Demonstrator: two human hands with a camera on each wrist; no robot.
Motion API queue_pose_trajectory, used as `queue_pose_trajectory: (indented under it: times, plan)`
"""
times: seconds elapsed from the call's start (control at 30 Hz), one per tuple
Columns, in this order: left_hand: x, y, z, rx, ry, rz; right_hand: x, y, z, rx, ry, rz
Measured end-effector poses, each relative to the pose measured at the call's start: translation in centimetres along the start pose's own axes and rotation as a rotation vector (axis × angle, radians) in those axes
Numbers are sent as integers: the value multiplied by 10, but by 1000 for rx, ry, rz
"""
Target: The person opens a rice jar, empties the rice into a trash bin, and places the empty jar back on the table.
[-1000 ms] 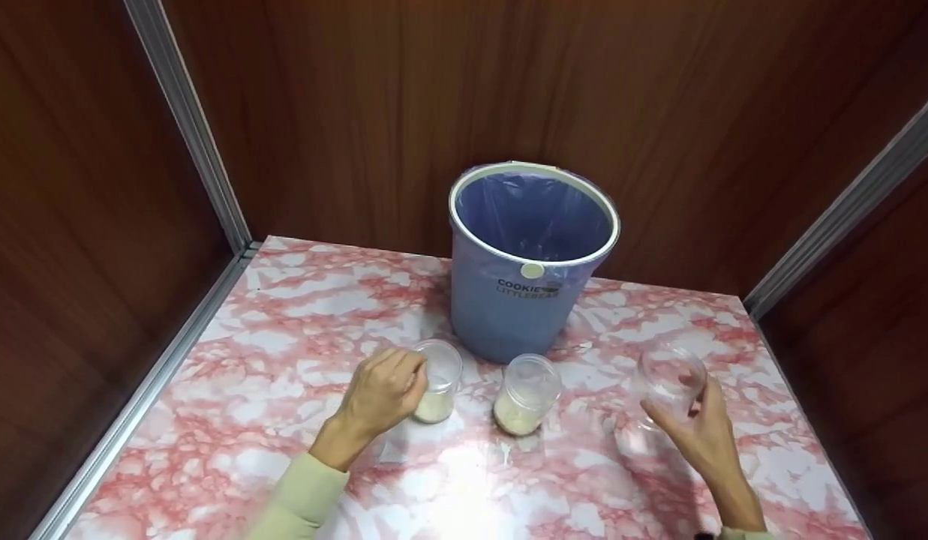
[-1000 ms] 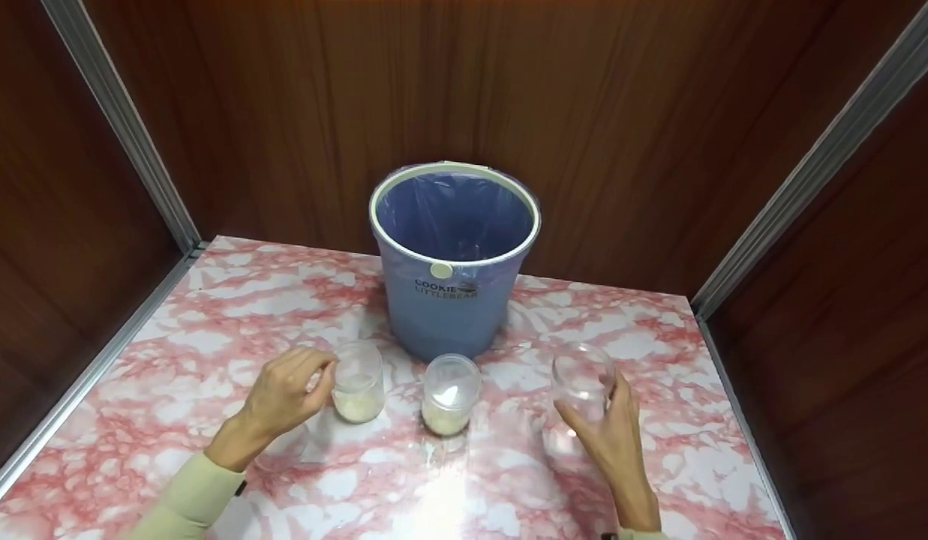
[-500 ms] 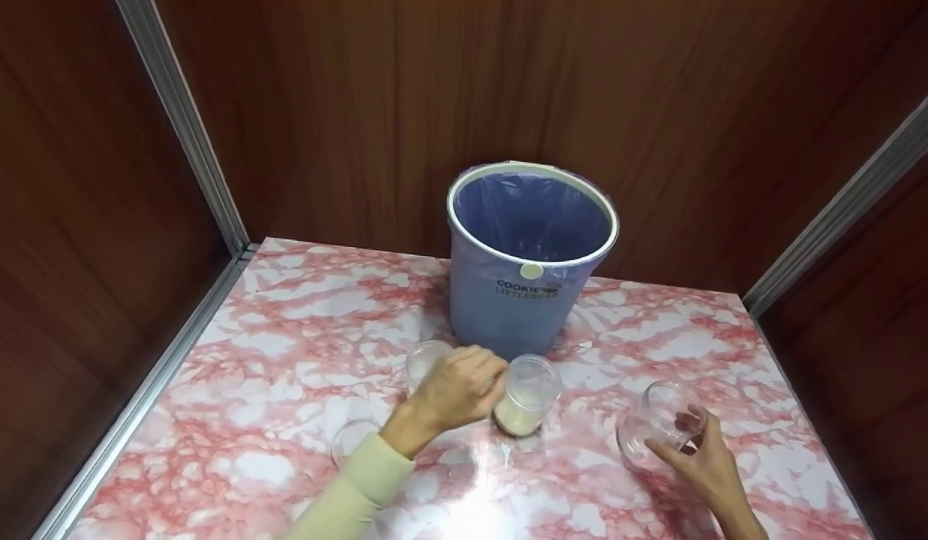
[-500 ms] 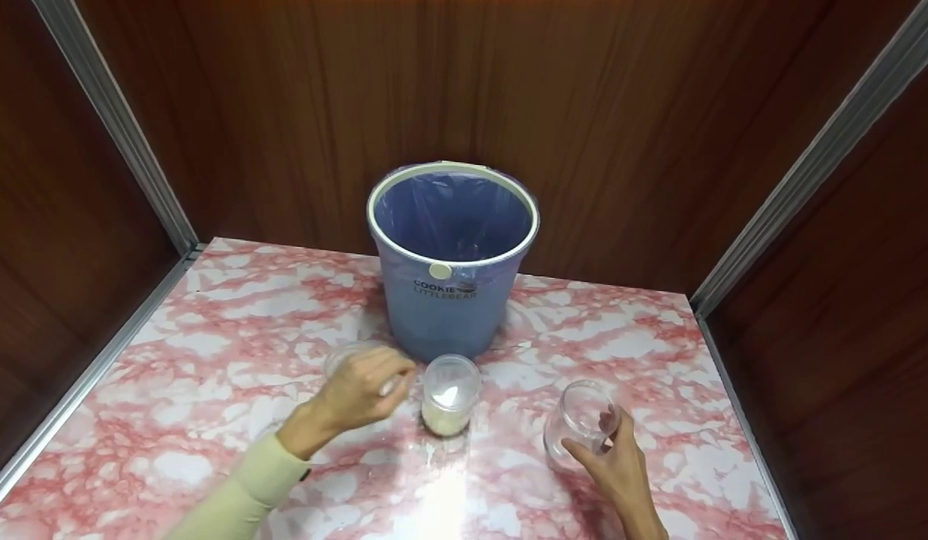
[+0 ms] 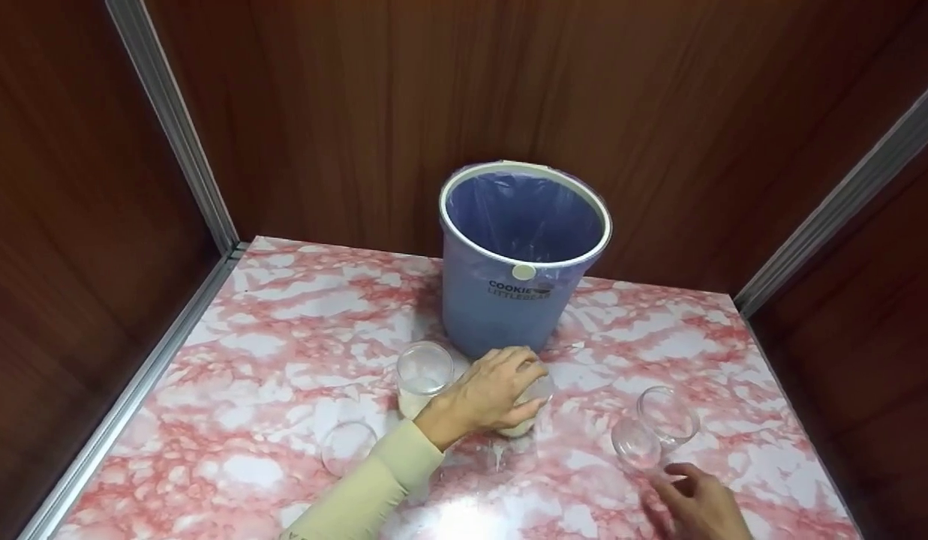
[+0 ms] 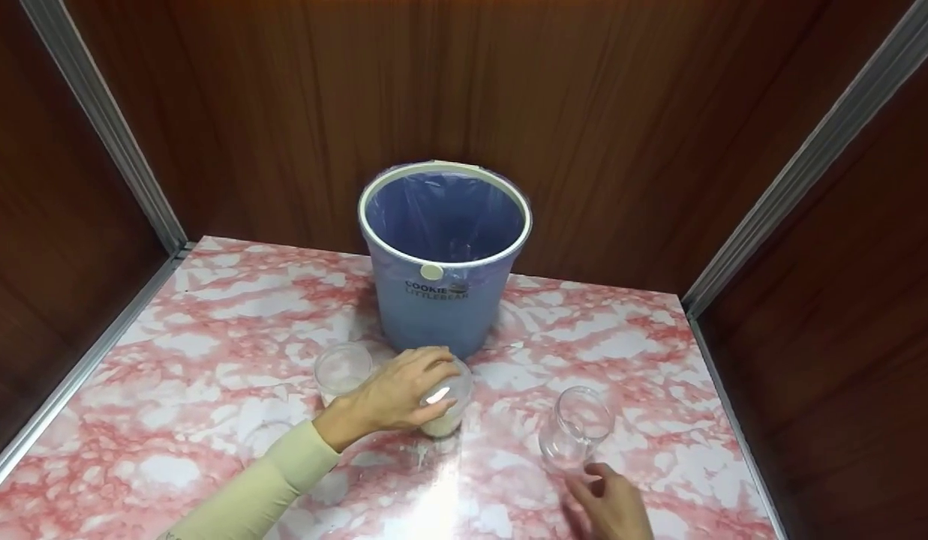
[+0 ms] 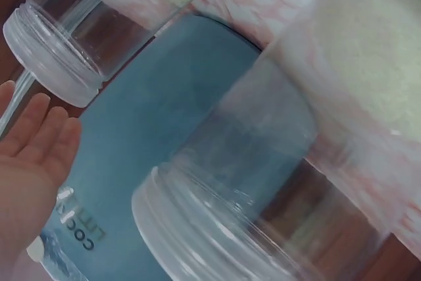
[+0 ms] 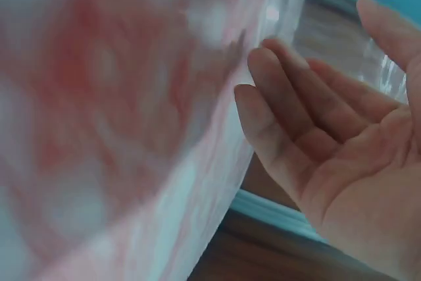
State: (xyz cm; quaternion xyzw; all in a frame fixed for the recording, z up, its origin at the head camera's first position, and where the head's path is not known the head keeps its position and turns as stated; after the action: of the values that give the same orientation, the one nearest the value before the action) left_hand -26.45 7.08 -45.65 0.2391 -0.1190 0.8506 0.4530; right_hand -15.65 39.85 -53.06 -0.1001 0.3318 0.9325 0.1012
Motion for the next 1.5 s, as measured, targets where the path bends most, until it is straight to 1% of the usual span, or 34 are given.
queue_pose_trajectory:
  times: [0.03, 0.1, 0.2, 0.27, 0.33, 0.4, 0.5, 0.57, 0.63, 0.73, 0.83, 0.93, 1.0, 1.1, 1.13, 1.2, 1.3, 1.37, 1.4, 1.43, 1.5]
  plan:
    - [2, 0, 0, 10, 17, 4, 1, 5, -4, 7, 4, 16]
    - [5, 1, 0, 32, 62, 19, 5, 17, -14, 32, 22, 88]
    - [11, 1, -1, 63, 144, 46, 11, 40, -30, 69, 69, 236]
    - [14, 0, -1, 77, 214, 66, 15, 56, -40, 85, 103, 342]
    - [17, -1, -3, 83, 280, 86, 18, 70, -49, 106, 131, 408]
    - [20, -3, -5, 74, 342, 105, 21, 80, -57, 128, 160, 444]
    - [22, -6, -9, 62, 420, 120, 23, 88, -69, 144, 174, 466]
    - [22, -9, -13, 61, 452, 122, 23, 91, -76, 137, 158, 478]
    - [20, -10, -17, 97, 462, 113, 22, 95, -81, 113, 116, 498]
    - [18, -11, -22, 166, 441, 105, 22, 100, -89, 72, 61, 530]
    - [16, -11, -24, 216, 402, 94, 23, 104, -94, 33, 5, 550]
    - [16, -12, -25, 227, 375, 81, 26, 108, -95, 22, -72, 560]
    - [16, -12, -24, 221, 371, 79, 29, 110, -95, 40, -117, 575]
    - [15, -13, -19, 198, 377, 78, 30, 113, -96, 100, -129, 599]
    - [15, -14, -17, 182, 370, 75, 30, 114, -96, 116, -121, 610]
    - [14, -16, -9, 146, 332, 58, 29, 115, -97, 174, -87, 605]
    - [15, -21, 8, 81, 240, 7, 25, 118, -95, 284, -4, 572]
    - [17, -26, 23, 34, 181, -32, 22, 122, -91, 389, 59, 568]
    - [18, -29, 31, 15, 158, -50, 19, 125, -88, 441, 90, 579]
    - [19, -31, 38, -3, 139, -66, 17, 129, -85, 488, 125, 611]
    - [21, -37, 53, -29, 106, -98, 10, 138, -77, 572, 174, 696]
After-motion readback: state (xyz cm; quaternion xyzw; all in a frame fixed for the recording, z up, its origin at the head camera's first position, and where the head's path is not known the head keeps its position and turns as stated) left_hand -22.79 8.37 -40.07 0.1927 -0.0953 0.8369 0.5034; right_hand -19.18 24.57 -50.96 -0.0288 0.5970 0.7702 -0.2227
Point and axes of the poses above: each hand's wrist, its own x-axis towards the middle knuckle, its own z-axis out of the back of the hand, y = z × x, the point moved 2 cm from there along x, towards the middle knuckle, and after that the axes turned 1 degree about y, right-handed, at the moved point
